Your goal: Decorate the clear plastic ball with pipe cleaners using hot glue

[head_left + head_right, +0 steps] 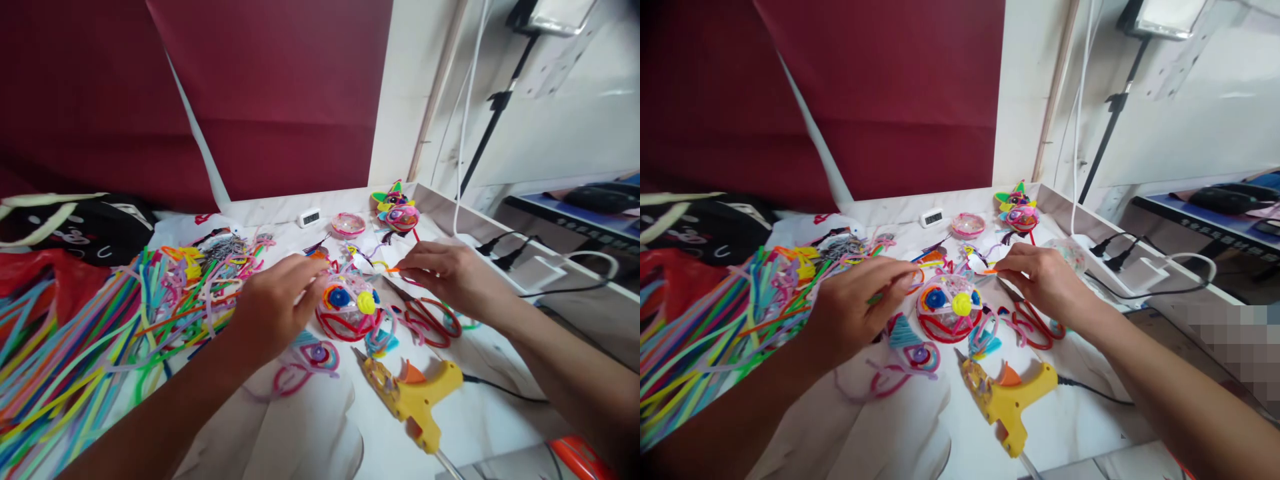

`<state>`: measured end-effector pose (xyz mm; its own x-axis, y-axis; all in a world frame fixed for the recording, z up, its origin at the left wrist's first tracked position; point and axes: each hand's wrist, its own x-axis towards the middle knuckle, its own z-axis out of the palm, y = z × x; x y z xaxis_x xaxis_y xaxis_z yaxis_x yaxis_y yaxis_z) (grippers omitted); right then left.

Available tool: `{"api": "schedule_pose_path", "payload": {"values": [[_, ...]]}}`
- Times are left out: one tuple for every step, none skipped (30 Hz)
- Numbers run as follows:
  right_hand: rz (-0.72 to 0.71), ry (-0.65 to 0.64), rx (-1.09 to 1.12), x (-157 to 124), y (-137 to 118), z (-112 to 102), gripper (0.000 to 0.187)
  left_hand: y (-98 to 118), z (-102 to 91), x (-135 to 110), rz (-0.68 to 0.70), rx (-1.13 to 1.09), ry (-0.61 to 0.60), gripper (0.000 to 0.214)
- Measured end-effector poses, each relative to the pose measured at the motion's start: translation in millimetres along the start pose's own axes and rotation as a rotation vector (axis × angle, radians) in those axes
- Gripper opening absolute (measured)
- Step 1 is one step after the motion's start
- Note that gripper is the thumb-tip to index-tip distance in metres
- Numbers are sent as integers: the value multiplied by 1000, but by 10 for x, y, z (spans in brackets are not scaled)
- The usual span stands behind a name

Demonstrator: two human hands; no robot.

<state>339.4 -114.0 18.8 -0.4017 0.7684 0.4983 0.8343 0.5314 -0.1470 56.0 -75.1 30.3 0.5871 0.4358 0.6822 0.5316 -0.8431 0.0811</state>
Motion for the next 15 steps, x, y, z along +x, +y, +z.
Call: {"api": "schedule_pose_path", "payload": {"values": [[-33, 54, 44, 25, -85, -16, 16, 93, 4, 92, 27, -8, -42, 22], [-64, 102, 77, 49, -165, -30, 15, 175, 20, 175, 58, -1, -75, 23], [-86, 124, 100, 69, -236, -43, 14, 244, 43, 245, 91, 18, -117, 26], [-101, 137, 115, 86, -296, -57, 13, 298, 70, 302, 114, 52, -170, 28], [-111, 145, 128, 99, -343, -70, 13, 338, 96, 346, 117, 97, -204, 29], [-115, 148, 134, 108, -379, -82, 12, 365, 119, 378, 119, 141, -224, 28], [-116, 157, 134, 113, -404, -92, 12, 381, 137, 400, 127, 179, -238, 27], [-116, 171, 132, 115, -421, -100, 12, 388, 151, 412, 138, 205, -240, 26], [-113, 190, 131, 115, -433, -105, 12, 389, 161, 418, 150, 217, -234, 24], [-101, 211, 133, 114, -443, -106, 12, 388, 168, 420, 161, 214, -221, 23], [-77, 235, 139, 112, -456, -103, 11, 387, 174, 419, 164, 199, -198, 21], [-42, 259, 151, 111, -471, -96, 10, 388, 182, 417, 155, 174, -167, 21], [6, 286, 172, 111, -491, -85, 9, 392, 192, 416, 138, 143, -130, 21], [66, 313, 206, 113, -515, -70, 8, 399, 204, 415, 115, 111, -93, 21], [131, 343, 254, 116, -541, -52, 8, 409, 217, 416, 91, 84, -57, 22]]}}
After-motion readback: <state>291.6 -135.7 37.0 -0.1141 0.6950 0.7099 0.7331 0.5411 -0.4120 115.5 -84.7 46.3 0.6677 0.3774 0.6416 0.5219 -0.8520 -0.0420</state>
